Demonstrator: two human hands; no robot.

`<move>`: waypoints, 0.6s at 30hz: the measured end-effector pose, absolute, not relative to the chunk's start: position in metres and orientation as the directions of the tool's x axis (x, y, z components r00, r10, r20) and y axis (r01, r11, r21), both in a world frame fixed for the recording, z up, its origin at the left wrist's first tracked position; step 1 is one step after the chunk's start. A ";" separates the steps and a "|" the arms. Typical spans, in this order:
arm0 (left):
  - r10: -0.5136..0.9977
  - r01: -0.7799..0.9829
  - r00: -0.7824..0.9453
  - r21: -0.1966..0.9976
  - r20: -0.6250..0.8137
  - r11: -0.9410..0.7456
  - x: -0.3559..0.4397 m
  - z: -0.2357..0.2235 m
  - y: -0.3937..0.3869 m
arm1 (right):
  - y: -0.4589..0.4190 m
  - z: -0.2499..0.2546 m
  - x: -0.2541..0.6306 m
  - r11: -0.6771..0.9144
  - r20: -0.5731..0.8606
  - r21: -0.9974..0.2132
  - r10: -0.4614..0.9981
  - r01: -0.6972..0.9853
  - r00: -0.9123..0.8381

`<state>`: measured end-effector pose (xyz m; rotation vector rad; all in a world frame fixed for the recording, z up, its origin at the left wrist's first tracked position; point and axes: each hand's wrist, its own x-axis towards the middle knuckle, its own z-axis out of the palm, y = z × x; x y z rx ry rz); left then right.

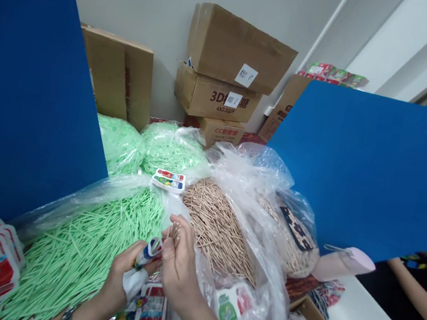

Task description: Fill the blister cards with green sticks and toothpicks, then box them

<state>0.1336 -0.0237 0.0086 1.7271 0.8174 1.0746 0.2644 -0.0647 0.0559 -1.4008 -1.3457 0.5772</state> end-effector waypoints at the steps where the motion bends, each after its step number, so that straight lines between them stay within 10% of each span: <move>1: 0.861 0.073 0.405 0.928 0.308 -0.366 0.133 0.007 -0.023 | -0.066 0.056 0.267 0.202 0.315 -0.884 0.924 0.421 0.219; 18: 0.853 -0.004 0.493 0.981 0.170 -0.193 0.166 0.011 -0.012 | -0.064 0.074 0.313 0.247 0.401 -0.722 0.911 0.647 0.100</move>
